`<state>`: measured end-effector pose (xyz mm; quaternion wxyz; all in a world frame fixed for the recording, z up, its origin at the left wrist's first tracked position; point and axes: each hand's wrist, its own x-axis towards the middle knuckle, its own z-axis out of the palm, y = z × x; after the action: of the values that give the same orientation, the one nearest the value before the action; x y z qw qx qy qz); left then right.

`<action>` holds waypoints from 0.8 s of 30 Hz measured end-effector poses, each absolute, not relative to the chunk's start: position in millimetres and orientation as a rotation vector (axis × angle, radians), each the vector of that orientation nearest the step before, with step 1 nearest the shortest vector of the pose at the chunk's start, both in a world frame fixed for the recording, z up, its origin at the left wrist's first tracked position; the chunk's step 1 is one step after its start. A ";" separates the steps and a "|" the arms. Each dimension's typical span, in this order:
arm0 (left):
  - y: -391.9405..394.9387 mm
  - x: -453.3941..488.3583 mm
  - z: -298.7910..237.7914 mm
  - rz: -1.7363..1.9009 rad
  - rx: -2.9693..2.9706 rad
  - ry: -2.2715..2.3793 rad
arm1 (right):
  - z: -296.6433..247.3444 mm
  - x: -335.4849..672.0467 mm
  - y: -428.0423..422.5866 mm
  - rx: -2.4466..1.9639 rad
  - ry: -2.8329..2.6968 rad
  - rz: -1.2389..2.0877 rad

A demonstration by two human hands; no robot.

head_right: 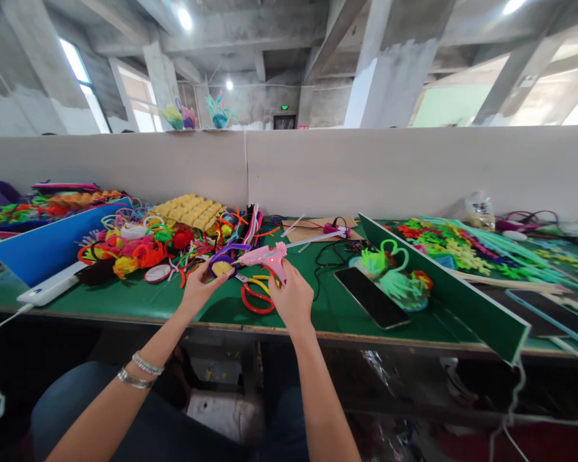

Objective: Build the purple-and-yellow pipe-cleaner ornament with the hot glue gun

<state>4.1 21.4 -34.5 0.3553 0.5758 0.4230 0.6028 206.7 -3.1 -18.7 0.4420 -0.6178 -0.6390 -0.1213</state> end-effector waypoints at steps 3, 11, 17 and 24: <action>22.4 3.6 -35.0 1.570 1.466 1.115 | -18.0 206.1 -3.4 -1.528 -1.581 -0.309; 21.0 4.8 -29.7 1.612 1.358 1.073 | -17.7 205.8 -3.7 -1.531 -1.582 -0.314; 21.3 5.1 -28.7 1.622 1.306 1.009 | -19.3 205.7 -3.4 -1.512 -1.592 -0.347; 25.0 3.7 -30.8 1.636 1.201 1.040 | -20.7 204.0 -4.0 -1.509 -1.615 -0.414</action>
<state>3.7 25.0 -30.8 0.4176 0.4786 0.4143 0.6519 204.0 -4.0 -20.7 0.4318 -0.6052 -0.6478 -0.1660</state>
